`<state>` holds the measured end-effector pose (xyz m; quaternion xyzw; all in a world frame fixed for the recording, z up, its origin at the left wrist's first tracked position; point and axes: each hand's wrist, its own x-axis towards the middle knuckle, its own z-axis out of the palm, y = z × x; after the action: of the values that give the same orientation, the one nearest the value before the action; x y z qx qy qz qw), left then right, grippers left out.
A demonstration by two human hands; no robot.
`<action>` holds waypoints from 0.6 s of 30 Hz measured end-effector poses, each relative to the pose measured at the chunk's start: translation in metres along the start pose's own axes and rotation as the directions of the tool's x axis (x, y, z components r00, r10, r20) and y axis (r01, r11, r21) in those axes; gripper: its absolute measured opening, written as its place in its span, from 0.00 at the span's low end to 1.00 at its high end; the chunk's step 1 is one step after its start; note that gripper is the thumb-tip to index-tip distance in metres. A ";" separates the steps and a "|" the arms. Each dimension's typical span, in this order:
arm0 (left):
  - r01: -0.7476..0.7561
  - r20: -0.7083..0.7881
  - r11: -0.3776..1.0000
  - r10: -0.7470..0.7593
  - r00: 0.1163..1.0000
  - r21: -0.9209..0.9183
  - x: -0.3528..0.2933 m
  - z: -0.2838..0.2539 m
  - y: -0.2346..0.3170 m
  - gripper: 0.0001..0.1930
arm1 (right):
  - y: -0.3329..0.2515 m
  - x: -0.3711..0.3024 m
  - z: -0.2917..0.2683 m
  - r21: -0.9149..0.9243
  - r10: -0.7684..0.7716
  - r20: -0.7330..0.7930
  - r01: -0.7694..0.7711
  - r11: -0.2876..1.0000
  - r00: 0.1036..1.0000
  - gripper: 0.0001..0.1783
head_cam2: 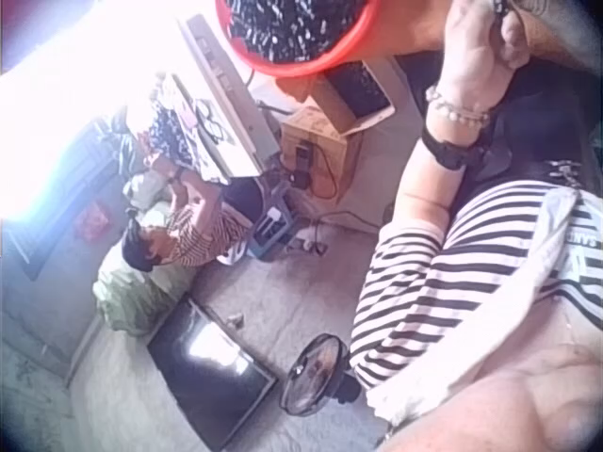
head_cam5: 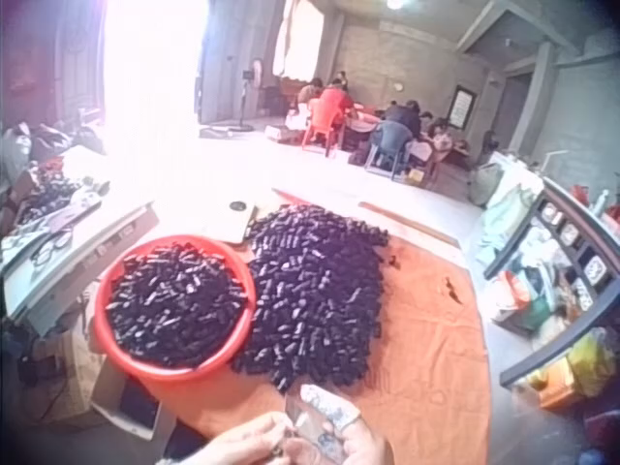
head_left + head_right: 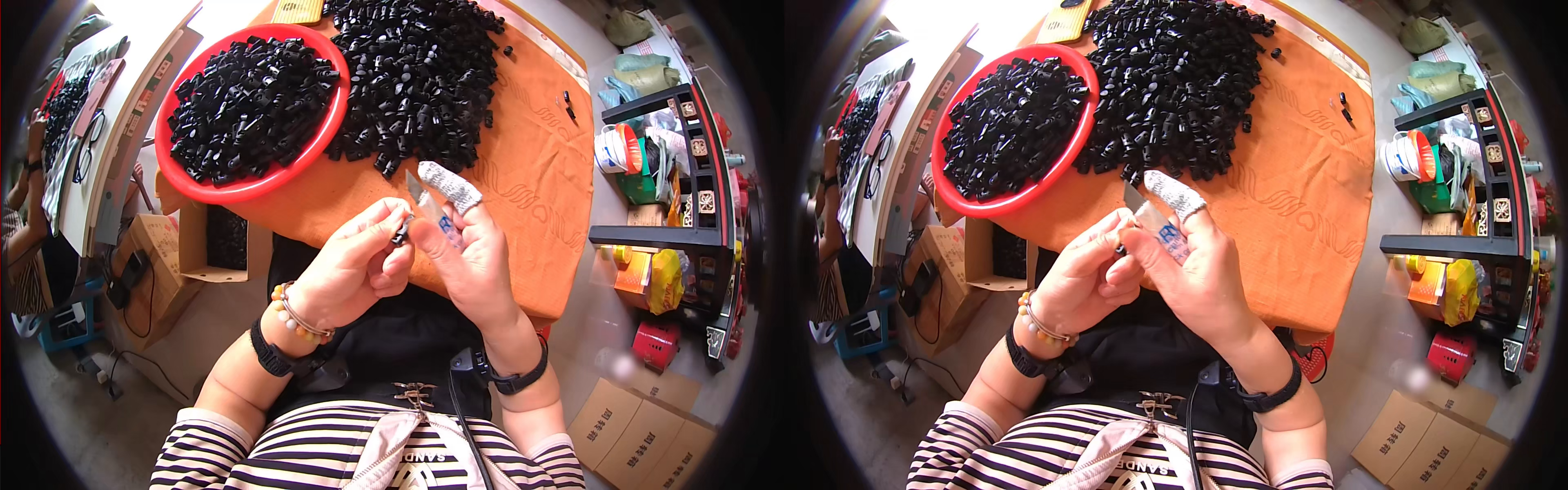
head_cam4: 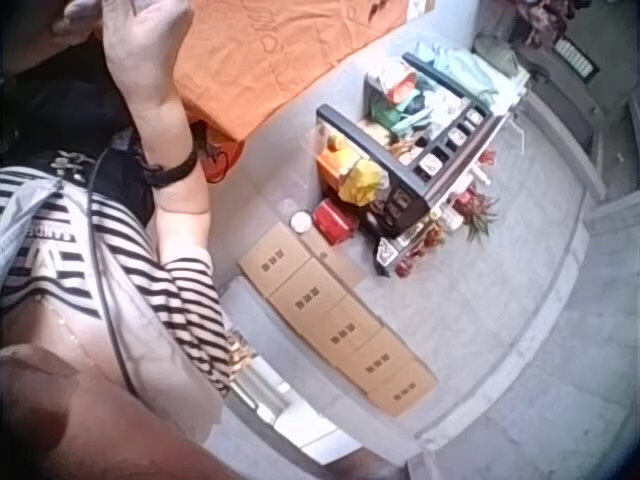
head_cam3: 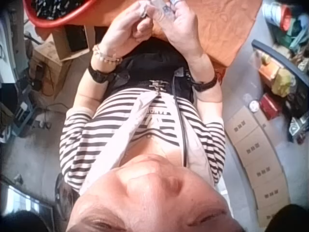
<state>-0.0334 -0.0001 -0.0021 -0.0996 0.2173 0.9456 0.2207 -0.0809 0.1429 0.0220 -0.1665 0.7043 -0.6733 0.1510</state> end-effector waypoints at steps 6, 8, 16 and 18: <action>0.022 0.030 0.999 -0.020 0.999 -0.043 0.000 0.000 0.002 0.08 | 0.001 0.013 0.000 0.061 0.029 -0.006 -0.028 0.998 1.000 0.27; 0.023 0.056 0.999 -0.020 0.998 -0.045 -0.001 -0.003 0.003 0.09 | 0.002 0.016 -0.003 0.075 0.001 -0.051 0.003 0.997 0.999 0.27; -0.157 -0.098 0.987 0.154 0.983 -0.029 -0.005 -0.008 0.013 0.07 | 0.012 0.015 -0.019 0.041 0.052 -0.105 -0.048 0.998 0.993 0.25; -0.287 -0.133 0.958 0.288 0.948 0.025 -0.009 -0.014 0.023 0.08 | 0.017 0.013 -0.026 0.034 0.059 -0.116 -0.055 0.998 0.991 0.25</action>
<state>-0.0347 -0.0284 -0.0037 -0.1299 0.2466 0.9581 0.0658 -0.1049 0.1614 0.0069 -0.1042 0.7061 -0.6880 0.1313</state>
